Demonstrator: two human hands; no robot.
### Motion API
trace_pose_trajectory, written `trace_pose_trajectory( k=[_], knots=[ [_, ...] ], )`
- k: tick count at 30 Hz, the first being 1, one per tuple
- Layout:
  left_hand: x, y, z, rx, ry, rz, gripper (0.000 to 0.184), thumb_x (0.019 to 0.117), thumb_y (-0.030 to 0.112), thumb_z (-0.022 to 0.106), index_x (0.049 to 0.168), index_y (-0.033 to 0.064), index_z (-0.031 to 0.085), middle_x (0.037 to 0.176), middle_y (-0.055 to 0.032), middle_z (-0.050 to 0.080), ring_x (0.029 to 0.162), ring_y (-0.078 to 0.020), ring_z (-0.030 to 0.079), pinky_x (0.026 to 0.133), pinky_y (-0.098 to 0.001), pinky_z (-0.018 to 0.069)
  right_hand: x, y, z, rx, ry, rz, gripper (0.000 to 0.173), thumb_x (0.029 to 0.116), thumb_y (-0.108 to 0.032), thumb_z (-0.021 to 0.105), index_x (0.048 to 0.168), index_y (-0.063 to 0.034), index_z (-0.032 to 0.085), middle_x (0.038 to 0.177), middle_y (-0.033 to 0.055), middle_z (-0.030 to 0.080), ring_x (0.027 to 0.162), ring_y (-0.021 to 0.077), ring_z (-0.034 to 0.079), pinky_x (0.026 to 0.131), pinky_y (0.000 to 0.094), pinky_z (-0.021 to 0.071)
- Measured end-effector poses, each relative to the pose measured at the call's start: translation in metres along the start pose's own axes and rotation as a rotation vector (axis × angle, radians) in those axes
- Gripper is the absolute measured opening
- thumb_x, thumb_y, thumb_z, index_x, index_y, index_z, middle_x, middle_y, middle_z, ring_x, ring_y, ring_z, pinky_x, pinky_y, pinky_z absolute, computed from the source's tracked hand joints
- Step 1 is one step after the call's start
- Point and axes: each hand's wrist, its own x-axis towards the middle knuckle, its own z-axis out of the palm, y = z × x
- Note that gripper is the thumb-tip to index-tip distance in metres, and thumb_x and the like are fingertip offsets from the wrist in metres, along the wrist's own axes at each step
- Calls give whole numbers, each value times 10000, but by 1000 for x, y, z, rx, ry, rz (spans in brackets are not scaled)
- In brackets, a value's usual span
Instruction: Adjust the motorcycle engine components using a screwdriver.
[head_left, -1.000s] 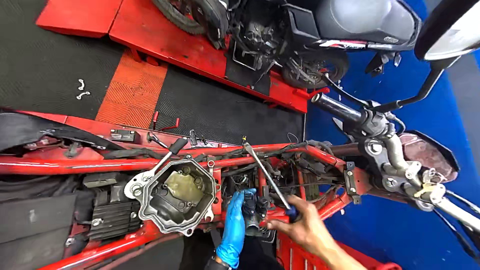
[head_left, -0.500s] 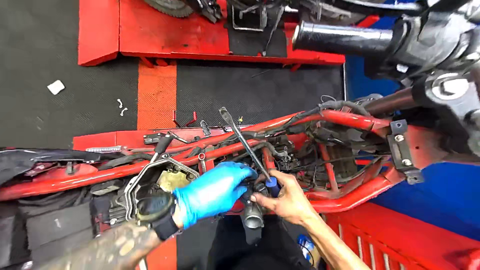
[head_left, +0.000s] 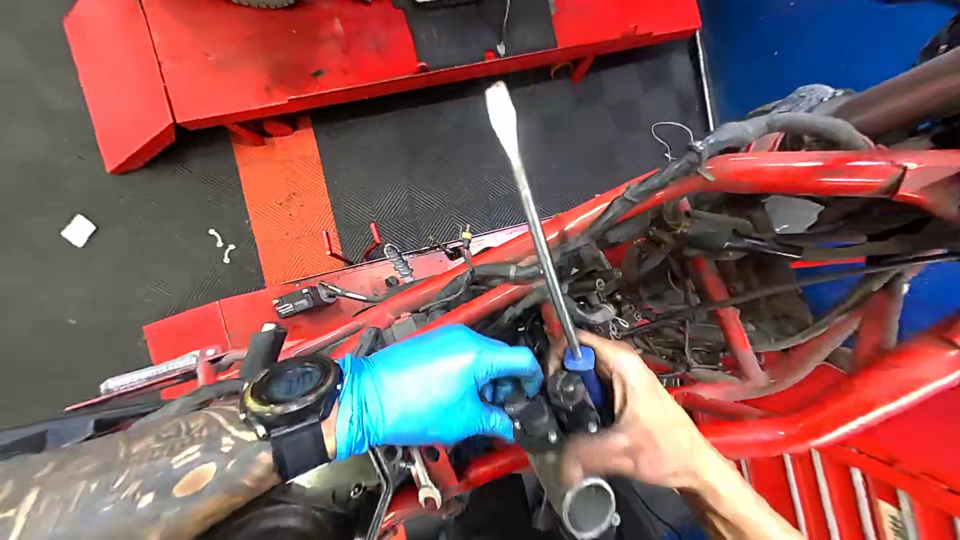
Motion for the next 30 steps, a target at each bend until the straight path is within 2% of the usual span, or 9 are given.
trace_pose_trajectory(
  k=[2,5,11,18,23,25,28,29,30],
  knots=[
    [2,-1,-3,12,-101,16,211,896,305,784,1054,189,704,827,82,675,741,-16,629,665,-244,546,0,-8,5,-90,-30,80,747,492,-680,935,1027,-234,668,872,-125,685,810,-11,664,715,254,608],
    [1,-6,-2,29,-160,116,204,905,290,772,1003,166,643,793,25,632,702,-104,623,597,-323,533,2,-11,9,-154,-106,91,726,567,-655,919,1072,-207,653,924,-114,687,864,-25,661,764,246,602],
    [-1,-7,-1,85,-26,273,179,911,252,732,989,112,654,709,-27,597,628,-181,617,515,-359,485,12,3,2,-57,-161,-51,677,649,-590,901,1062,-119,645,907,-66,665,853,-33,636,745,180,562],
    [-7,-5,3,-36,-20,222,162,890,132,706,1033,94,640,813,-90,633,775,-256,656,668,-422,538,20,5,2,33,-210,-76,598,666,-491,917,1024,-116,620,847,-62,635,786,-27,612,682,167,527],
    [-24,-7,-1,12,67,183,81,894,176,676,865,135,613,681,-33,573,653,-200,597,601,-386,489,17,11,-5,85,-185,-108,625,689,-518,903,1061,-101,623,868,-25,657,794,28,641,693,225,557],
    [-47,-11,-15,97,164,113,207,951,197,639,764,122,588,619,-23,519,588,-182,536,561,-358,444,10,22,-30,198,-161,-137,615,745,-547,875,1117,-136,610,908,-11,698,815,82,694,716,291,614],
    [-34,23,-33,382,-26,-71,253,963,353,679,982,104,642,749,-65,617,682,-260,660,579,-423,548,-5,12,-30,285,-159,-131,620,732,-540,876,1109,-141,588,927,13,708,834,136,711,751,344,623],
    [-19,44,-40,393,-215,-225,247,967,321,668,1049,89,648,847,-104,661,788,-302,697,655,-475,572,-11,6,-24,293,-141,-133,620,709,-508,900,1089,-132,586,927,29,715,834,156,722,759,366,632],
    [0,66,-53,336,-467,-448,257,1011,240,616,1187,53,636,1061,-170,676,1003,-364,682,830,-545,540,-14,3,-20,313,-114,-152,602,699,-471,916,1076,-141,583,936,27,708,847,160,722,777,376,634]
  ],
)
